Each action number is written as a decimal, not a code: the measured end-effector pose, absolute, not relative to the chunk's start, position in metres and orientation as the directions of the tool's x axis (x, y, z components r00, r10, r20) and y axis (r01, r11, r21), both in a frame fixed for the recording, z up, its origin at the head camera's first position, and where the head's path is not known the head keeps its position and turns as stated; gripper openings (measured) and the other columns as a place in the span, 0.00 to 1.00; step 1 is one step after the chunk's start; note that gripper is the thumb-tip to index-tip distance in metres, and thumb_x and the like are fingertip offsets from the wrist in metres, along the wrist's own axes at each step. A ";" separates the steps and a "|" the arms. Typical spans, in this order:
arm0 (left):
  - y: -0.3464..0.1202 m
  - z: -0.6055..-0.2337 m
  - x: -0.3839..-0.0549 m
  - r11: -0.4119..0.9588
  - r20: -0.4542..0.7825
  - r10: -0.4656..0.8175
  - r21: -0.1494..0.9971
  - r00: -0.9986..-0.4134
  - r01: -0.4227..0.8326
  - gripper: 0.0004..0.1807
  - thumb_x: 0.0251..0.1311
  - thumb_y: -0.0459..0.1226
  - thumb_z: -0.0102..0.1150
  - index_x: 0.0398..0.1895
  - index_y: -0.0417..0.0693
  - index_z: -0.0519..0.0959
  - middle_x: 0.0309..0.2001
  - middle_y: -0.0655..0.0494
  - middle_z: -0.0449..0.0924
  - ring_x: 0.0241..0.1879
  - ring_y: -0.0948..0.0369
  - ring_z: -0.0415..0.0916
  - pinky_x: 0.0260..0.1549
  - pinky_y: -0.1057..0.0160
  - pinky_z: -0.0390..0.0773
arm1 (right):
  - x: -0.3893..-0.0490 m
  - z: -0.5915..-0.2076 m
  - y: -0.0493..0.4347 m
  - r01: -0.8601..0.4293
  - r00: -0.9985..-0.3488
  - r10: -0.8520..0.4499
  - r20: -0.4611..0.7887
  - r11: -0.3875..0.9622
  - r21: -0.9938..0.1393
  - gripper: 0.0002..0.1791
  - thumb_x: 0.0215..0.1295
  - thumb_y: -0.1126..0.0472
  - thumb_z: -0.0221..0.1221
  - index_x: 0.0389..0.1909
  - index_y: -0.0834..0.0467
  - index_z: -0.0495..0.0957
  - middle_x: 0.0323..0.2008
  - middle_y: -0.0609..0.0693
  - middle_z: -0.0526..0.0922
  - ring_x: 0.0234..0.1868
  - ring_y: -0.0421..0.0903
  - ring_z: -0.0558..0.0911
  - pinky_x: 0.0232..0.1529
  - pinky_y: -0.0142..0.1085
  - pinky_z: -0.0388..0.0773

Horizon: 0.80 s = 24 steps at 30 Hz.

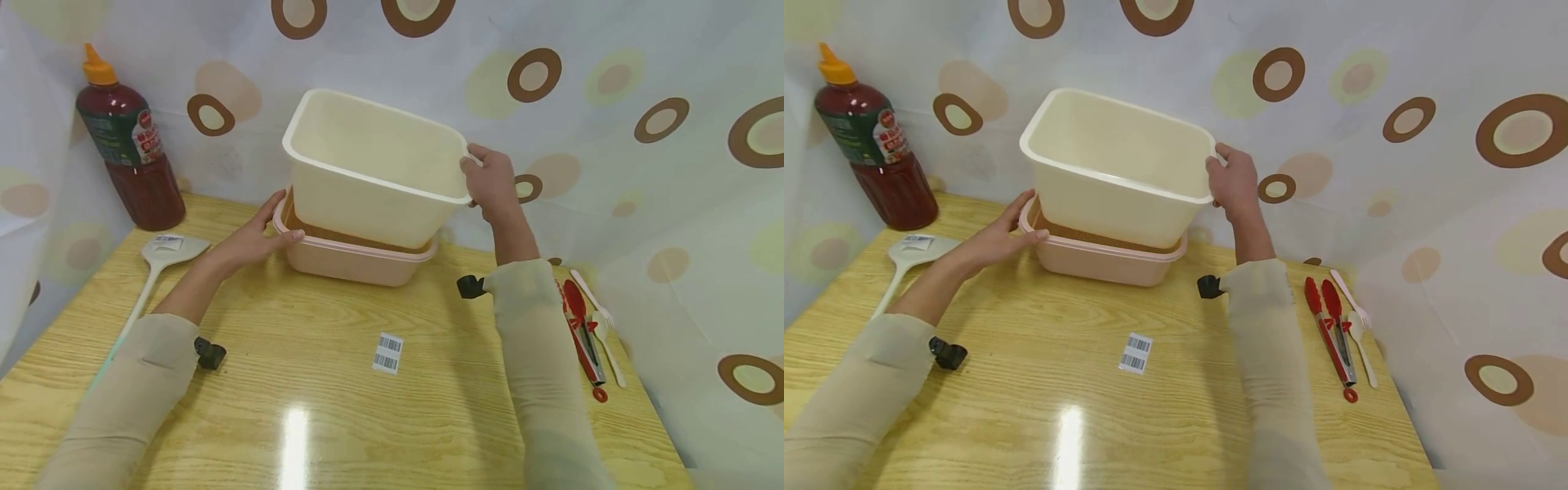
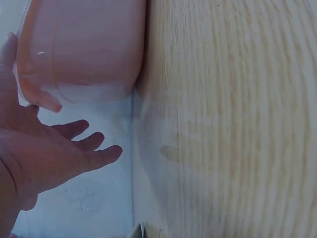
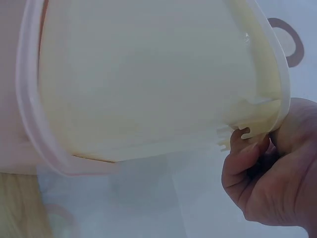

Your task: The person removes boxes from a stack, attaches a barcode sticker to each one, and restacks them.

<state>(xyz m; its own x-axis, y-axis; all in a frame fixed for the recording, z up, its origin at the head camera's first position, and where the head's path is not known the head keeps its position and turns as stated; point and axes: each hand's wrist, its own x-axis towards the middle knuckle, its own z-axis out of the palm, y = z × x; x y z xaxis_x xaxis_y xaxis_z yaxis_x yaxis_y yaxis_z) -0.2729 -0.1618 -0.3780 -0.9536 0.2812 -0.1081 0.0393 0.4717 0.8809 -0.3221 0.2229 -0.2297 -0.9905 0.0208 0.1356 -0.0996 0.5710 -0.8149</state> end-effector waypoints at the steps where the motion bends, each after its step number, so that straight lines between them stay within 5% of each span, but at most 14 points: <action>1: -0.162 -0.378 -0.273 0.470 -0.109 0.282 0.882 -0.953 0.038 0.55 0.65 0.63 0.58 0.79 0.80 0.26 0.82 0.39 0.35 0.80 0.34 0.37 0.73 0.28 0.45 | -0.322 -0.226 0.224 -0.098 -0.990 0.030 0.140 0.566 -0.818 0.29 0.79 0.54 0.47 0.77 0.55 0.61 0.63 0.63 0.79 0.11 0.36 0.70 0.14 0.28 0.69; 9: -0.162 -0.378 -0.273 0.470 -0.118 0.286 0.882 -0.951 0.032 0.55 0.65 0.63 0.57 0.79 0.80 0.26 0.83 0.41 0.33 0.80 0.35 0.36 0.72 0.28 0.47 | -0.320 -0.194 0.238 -0.073 -0.982 0.115 0.149 0.495 -0.866 0.28 0.77 0.54 0.49 0.75 0.51 0.65 0.63 0.62 0.79 0.15 0.36 0.76 0.11 0.29 0.67; 17: -0.164 -0.379 -0.273 0.477 -0.115 0.287 0.878 -0.951 0.038 0.54 0.65 0.63 0.57 0.79 0.82 0.27 0.83 0.40 0.34 0.80 0.36 0.36 0.73 0.28 0.46 | -0.313 -0.174 0.261 -0.018 -0.989 0.123 0.086 0.472 -0.881 0.29 0.77 0.52 0.49 0.76 0.50 0.63 0.69 0.59 0.73 0.31 0.36 0.85 0.22 0.27 0.79; 24: -0.164 -0.378 -0.274 0.483 -0.108 0.285 0.874 -0.953 0.046 0.55 0.65 0.63 0.58 0.79 0.80 0.27 0.82 0.39 0.35 0.80 0.36 0.37 0.73 0.29 0.46 | -0.307 -0.165 0.289 0.036 -0.984 0.162 0.069 0.571 -0.820 0.31 0.77 0.48 0.48 0.78 0.47 0.60 0.71 0.56 0.71 0.27 0.34 0.84 0.21 0.28 0.79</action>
<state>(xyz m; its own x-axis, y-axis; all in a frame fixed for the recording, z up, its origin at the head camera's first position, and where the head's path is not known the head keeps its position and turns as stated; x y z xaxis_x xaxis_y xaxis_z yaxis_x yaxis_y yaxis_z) -0.2742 -0.1636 -0.3782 -0.9526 0.2845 -0.1075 0.0456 0.4832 0.8743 -0.3068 0.2893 -0.1655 -0.9843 0.1624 0.0694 0.0364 0.5711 -0.8201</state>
